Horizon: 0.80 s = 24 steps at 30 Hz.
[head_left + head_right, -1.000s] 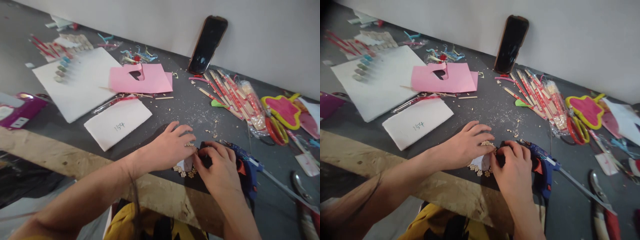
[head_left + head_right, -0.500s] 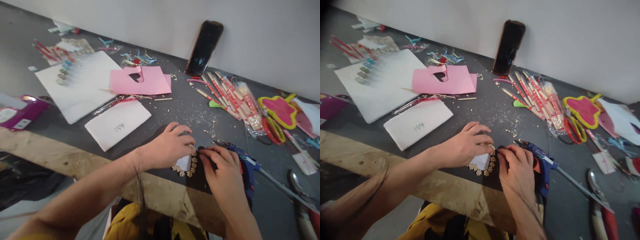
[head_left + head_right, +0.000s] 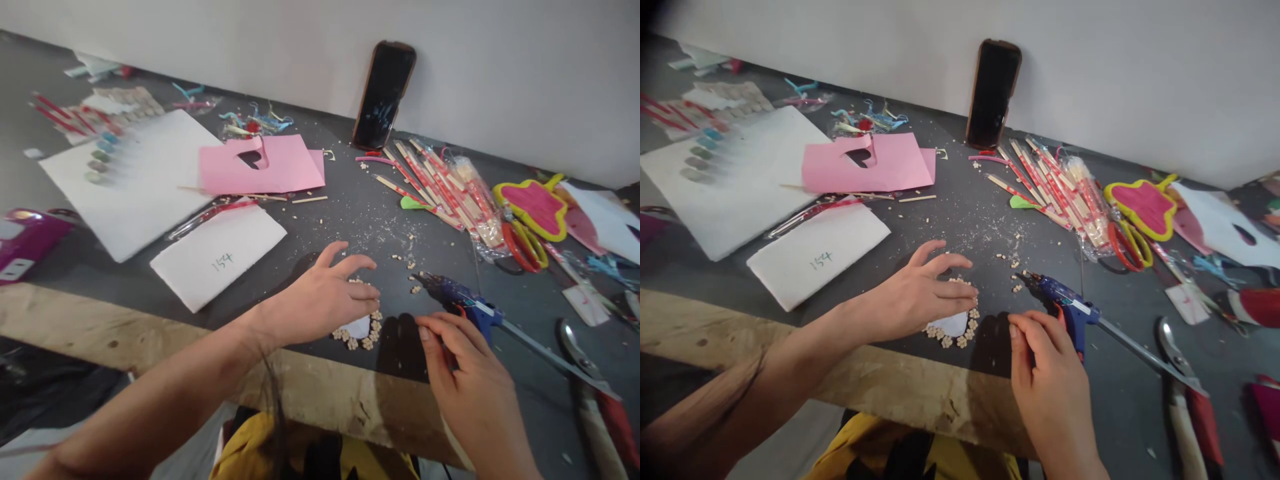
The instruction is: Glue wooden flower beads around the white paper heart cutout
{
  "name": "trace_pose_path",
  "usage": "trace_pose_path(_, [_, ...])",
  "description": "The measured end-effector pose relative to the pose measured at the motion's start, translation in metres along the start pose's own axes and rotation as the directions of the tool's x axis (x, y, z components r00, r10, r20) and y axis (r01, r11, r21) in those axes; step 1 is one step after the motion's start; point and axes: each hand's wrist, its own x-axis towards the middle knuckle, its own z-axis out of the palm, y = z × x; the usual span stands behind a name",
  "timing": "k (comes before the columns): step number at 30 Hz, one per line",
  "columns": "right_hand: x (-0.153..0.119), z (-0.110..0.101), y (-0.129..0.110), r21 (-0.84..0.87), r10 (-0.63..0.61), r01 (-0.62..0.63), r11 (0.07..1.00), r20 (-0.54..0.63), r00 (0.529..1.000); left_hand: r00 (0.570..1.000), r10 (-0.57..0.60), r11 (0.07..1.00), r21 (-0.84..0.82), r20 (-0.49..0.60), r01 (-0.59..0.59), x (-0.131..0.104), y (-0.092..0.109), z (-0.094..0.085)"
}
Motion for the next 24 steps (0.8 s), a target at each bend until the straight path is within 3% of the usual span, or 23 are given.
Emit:
trace_pose_path(4, [-0.008,-0.005,0.006,-0.026,0.056,-0.055,0.998,0.025,0.998,1.000,0.005,1.000,-0.019,0.020,-0.005,0.000,-0.001,-0.001])
trace_pose_path(8, [-0.012,-0.017,0.021,-0.178,0.256,-0.254,0.951,-0.014,0.967,0.999,0.011,0.999,-0.039,0.036,-0.010,0.001,-0.001,-0.002])
trace_pose_path(11, [-0.013,-0.024,0.036,-0.252,0.459,-0.455,0.854,-0.048,0.887,1.000,0.005,0.998,-0.055,0.031,-0.003,0.001,-0.001,-0.003])
trace_pose_path(14, [-0.011,-0.024,0.048,-0.225,0.625,-0.605,0.764,0.024,0.780,0.999,0.012,0.998,-0.068,0.033,-0.010,0.002,-0.001,-0.003])
trace_pose_path(20, [0.003,-0.024,0.053,-0.013,0.714,-0.719,0.695,0.131,0.688,0.999,0.028,0.997,-0.080,0.044,-0.024,0.000,-0.003,-0.002])
trace_pose_path(24, [0.008,-0.033,0.048,0.240,0.800,-0.820,0.520,0.201,0.566,0.999,0.031,0.996,-0.089,0.021,-0.029,-0.001,-0.005,0.000])
